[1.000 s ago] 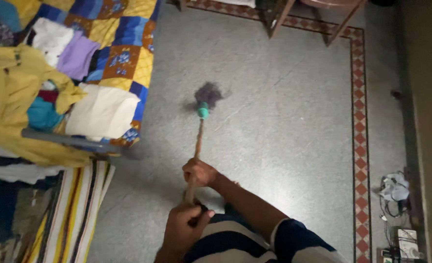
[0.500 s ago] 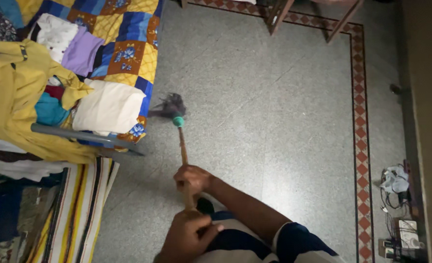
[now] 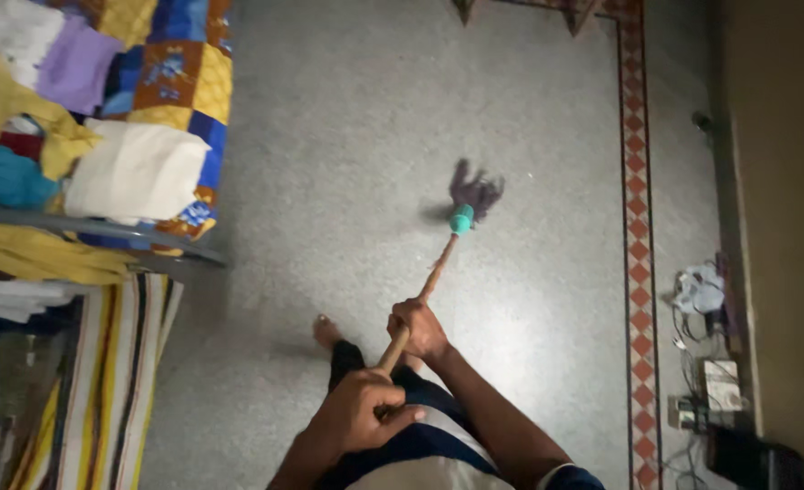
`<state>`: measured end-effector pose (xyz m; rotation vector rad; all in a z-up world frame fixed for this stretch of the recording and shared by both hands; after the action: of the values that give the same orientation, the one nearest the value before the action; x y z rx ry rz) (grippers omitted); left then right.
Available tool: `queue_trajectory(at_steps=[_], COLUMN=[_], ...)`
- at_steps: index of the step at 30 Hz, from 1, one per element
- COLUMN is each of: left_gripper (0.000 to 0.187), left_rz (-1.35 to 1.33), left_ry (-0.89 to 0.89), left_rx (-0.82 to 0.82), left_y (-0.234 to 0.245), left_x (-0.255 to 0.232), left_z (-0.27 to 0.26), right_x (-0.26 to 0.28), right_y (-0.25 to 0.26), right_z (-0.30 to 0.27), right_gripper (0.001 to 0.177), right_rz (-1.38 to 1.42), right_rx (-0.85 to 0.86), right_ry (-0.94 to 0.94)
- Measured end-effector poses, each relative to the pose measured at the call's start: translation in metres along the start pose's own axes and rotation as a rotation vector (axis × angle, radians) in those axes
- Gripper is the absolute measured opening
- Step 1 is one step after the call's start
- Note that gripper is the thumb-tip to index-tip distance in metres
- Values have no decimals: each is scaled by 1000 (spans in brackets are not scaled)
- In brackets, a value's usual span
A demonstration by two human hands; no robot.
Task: The person mops the tiled floor of a room using a mop with a wooden handle and a purple head. They move the mop back and forth across the floor, navigating around furniture and other items.
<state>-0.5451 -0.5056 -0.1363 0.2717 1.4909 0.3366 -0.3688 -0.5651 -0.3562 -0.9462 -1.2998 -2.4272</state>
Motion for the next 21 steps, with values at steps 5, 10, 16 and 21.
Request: queue_trajectory(at_steps=[5,10,16,21], left_gripper=[49,49,43,41], left_rz=[-54,-22,0,77], left_ry=[-37,-16,108,141], left_rx=[8,-289,-490,-599], left_y=[-36,-44,-35,-9], left_x=[-6,-7,3,15], left_z=[-12,-27,-53,-99], right_x=[0,14,40,100], right_y=[10,0,-44,-113], right_z=[-47,-37,15,51], right_gripper=[24,21,24,23], right_rz=[88,49,126,106], right_rx=[-42,-171,-15,139], right_ry=[-235,-98,119,405])
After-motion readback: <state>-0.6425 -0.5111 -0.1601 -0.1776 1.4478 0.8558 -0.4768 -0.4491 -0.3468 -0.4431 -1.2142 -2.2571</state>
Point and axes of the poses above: each hand's wrist, its own z-axis towards the middle knuckle, its own y-axis out of the back of the hand, x = y × z, the point moved 2 cm from there along z, towards the middle knuckle, and after that the axes turned 8 degrees about -z, right-handed, at the moved point
